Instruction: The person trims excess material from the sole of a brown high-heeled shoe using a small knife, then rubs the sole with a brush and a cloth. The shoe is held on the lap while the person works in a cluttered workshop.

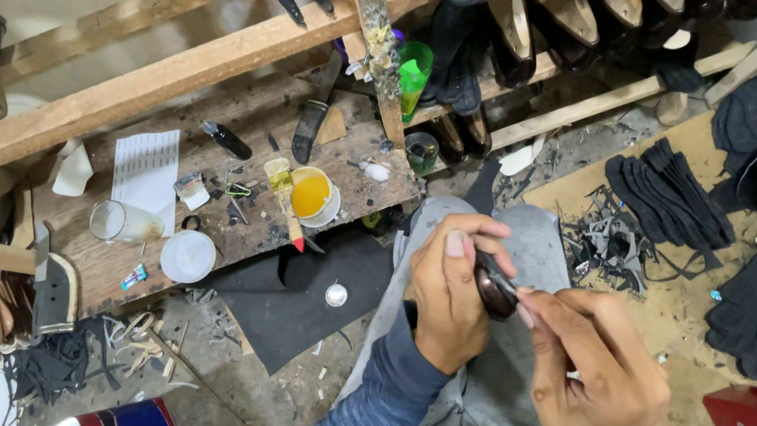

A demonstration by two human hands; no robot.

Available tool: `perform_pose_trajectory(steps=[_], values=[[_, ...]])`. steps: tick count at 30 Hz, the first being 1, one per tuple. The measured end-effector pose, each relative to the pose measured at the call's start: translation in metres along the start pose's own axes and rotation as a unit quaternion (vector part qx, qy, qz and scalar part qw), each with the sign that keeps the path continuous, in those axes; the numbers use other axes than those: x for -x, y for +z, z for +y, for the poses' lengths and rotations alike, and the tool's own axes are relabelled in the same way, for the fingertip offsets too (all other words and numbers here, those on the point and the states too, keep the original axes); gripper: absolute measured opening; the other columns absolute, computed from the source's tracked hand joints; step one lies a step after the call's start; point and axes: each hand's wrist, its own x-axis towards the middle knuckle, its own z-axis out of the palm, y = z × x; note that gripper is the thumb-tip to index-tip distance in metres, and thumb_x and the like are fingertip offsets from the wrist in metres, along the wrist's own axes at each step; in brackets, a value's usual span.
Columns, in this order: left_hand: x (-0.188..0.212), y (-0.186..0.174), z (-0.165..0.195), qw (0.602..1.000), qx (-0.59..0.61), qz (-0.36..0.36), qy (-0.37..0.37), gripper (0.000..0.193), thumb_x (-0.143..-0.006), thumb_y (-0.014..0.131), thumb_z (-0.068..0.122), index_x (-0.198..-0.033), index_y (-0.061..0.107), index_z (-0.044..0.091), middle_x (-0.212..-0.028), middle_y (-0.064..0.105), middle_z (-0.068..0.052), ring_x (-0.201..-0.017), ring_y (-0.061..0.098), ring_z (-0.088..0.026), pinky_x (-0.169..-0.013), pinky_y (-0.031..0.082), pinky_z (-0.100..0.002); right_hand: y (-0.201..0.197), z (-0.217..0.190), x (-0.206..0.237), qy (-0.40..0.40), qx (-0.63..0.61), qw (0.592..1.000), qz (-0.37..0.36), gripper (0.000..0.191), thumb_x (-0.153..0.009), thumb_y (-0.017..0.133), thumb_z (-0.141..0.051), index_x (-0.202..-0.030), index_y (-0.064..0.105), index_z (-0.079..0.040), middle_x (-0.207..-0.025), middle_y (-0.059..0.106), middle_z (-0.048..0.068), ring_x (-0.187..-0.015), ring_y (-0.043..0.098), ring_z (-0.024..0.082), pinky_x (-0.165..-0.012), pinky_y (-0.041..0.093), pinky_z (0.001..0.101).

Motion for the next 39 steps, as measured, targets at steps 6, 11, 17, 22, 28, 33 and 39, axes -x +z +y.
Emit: perform_pose_trajectory(steps=[6,11,17,22,28,33,39], values=[[0.008,0.013,0.004,0.992,0.107,-0.018,-0.059,0.048,-0.115,0.028,0.033,-0.136,0.056,-0.001,-0.094,0.068,-0.008,-0.084,0.059,-0.01,-0.081,0.047,-0.025,0.03,0.008,-0.007,0.105,-0.244,0.958,0.112,0.008,-0.11,0.061,-0.003,-0.118,0.063,-0.003,-0.106,0.06,0.005,-0.084,0.055,0.008,-0.076,0.045,0.0189],[0.004,-0.004,-0.009,0.994,0.017,-0.109,-0.006,0.039,-0.11,0.053,0.029,-0.137,0.062,0.002,-0.128,0.068,-0.012,-0.118,0.059,-0.023,-0.108,0.044,-0.034,0.056,0.056,-0.005,0.167,-0.481,0.846,0.16,0.01,-0.113,0.059,-0.004,-0.122,0.057,-0.002,-0.101,0.058,0.008,-0.077,0.05,0.009,-0.074,0.043,0.0227],[0.018,-0.012,-0.024,0.981,-0.103,-0.161,0.044,0.057,-0.081,0.084,0.027,-0.131,0.065,0.006,-0.13,0.065,-0.01,-0.125,0.058,-0.031,-0.114,0.039,-0.042,0.056,0.093,-0.002,0.134,-0.548,0.812,0.148,0.01,-0.11,0.061,-0.005,-0.119,0.058,-0.002,-0.106,0.057,0.009,-0.069,0.048,0.01,-0.062,0.04,0.0239],[0.023,0.0,-0.027,0.985,-0.116,-0.123,0.044,0.053,-0.081,0.086,0.03,-0.126,0.066,0.008,-0.126,0.067,-0.007,-0.122,0.059,-0.028,-0.111,0.04,-0.04,0.059,0.103,-0.006,0.123,-0.556,0.811,0.134,0.01,-0.111,0.062,-0.005,-0.119,0.058,-0.002,-0.103,0.057,0.01,-0.067,0.048,0.01,-0.06,0.04,0.0237],[0.023,0.007,-0.03,0.982,-0.144,-0.111,0.058,0.053,-0.081,0.085,0.03,-0.125,0.066,0.007,-0.124,0.068,-0.007,-0.121,0.06,-0.028,-0.111,0.039,-0.04,0.064,0.117,-0.005,0.158,-0.573,0.791,0.142,0.012,-0.109,0.064,-0.007,-0.119,0.059,-0.003,-0.102,0.058,0.009,-0.067,0.049,0.01,-0.06,0.04,0.024],[0.017,0.011,-0.034,0.976,-0.174,-0.111,0.072,0.058,-0.082,0.084,0.031,-0.131,0.065,0.007,-0.127,0.068,-0.009,-0.122,0.061,-0.028,-0.11,0.039,-0.04,0.069,0.123,-0.011,0.236,-0.57,0.771,0.158,0.013,-0.108,0.064,-0.008,-0.119,0.061,-0.003,-0.098,0.062,0.006,-0.068,0.048,0.01,-0.06,0.039,0.0244],[0.003,0.01,-0.037,0.969,-0.188,-0.147,0.063,0.061,-0.085,0.082,0.031,-0.137,0.063,0.005,-0.131,0.068,-0.01,-0.124,0.061,-0.028,-0.11,0.039,-0.041,0.074,0.128,-0.021,0.269,-0.562,0.766,0.157,0.014,-0.107,0.064,-0.007,-0.119,0.062,-0.001,-0.095,0.062,0.005,-0.069,0.049,0.009,-0.063,0.041,0.0231]])
